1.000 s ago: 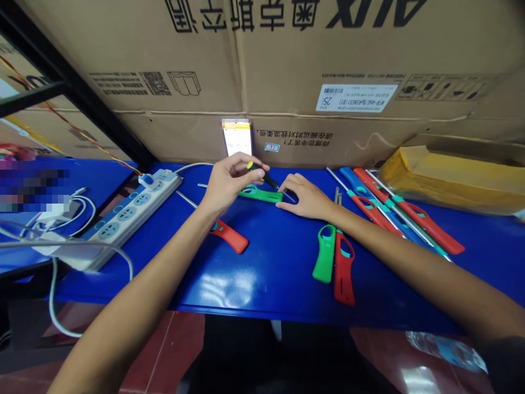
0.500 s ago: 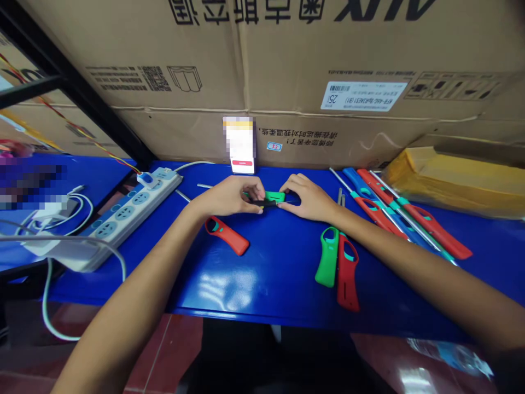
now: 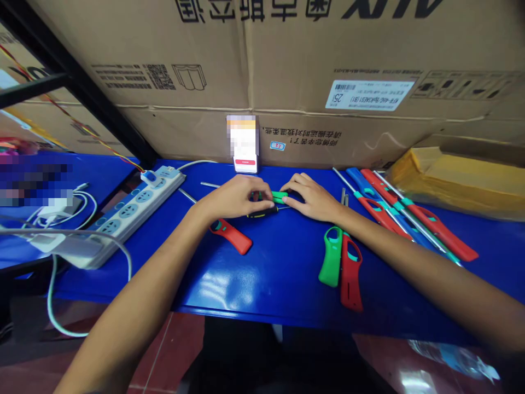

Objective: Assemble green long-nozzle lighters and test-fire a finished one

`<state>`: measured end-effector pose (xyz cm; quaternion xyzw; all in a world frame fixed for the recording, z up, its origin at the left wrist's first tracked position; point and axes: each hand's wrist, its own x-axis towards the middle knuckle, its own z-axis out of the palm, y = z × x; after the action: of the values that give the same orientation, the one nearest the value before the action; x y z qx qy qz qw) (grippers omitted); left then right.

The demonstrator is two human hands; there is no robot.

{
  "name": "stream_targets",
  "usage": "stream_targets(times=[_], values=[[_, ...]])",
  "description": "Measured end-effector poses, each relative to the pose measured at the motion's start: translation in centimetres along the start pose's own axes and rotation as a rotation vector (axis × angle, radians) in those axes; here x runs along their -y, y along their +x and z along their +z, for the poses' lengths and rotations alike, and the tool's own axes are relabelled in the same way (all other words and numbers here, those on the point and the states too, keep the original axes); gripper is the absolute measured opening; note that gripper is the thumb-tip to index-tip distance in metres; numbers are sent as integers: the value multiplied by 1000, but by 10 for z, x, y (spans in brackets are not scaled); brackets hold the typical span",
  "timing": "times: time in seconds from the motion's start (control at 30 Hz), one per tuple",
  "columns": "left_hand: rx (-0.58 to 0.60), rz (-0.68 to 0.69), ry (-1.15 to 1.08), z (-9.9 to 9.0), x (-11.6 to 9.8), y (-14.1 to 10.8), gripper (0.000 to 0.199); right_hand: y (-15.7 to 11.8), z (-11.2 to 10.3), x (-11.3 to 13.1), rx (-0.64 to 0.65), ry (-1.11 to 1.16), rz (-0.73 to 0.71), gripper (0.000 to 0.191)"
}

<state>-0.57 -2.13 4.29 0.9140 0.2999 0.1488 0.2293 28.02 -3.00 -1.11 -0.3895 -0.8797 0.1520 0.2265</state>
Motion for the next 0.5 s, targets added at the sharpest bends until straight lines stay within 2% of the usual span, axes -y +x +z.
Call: stream_targets(times=[0.1, 0.17, 0.27, 0.4, 0.5], values=[[-172, -30, 89, -4, 10, -1, 26, 0, 2, -1, -3, -16, 15, 25], [-210, -65, 171, -6, 18, -2, 21, 0, 3, -1, -7, -22, 19, 25], [-172, -54, 224, -7, 27, -2, 16, 0, 3, -1, -17, -27, 19, 23], [-68, -47, 202, 0, 32, -1, 28, 0, 4, -3, -32, -12, 13, 26], [-71, -79, 193, 8, 35, 0, 33, 0, 5, -4, -43, 4, 16, 32]])
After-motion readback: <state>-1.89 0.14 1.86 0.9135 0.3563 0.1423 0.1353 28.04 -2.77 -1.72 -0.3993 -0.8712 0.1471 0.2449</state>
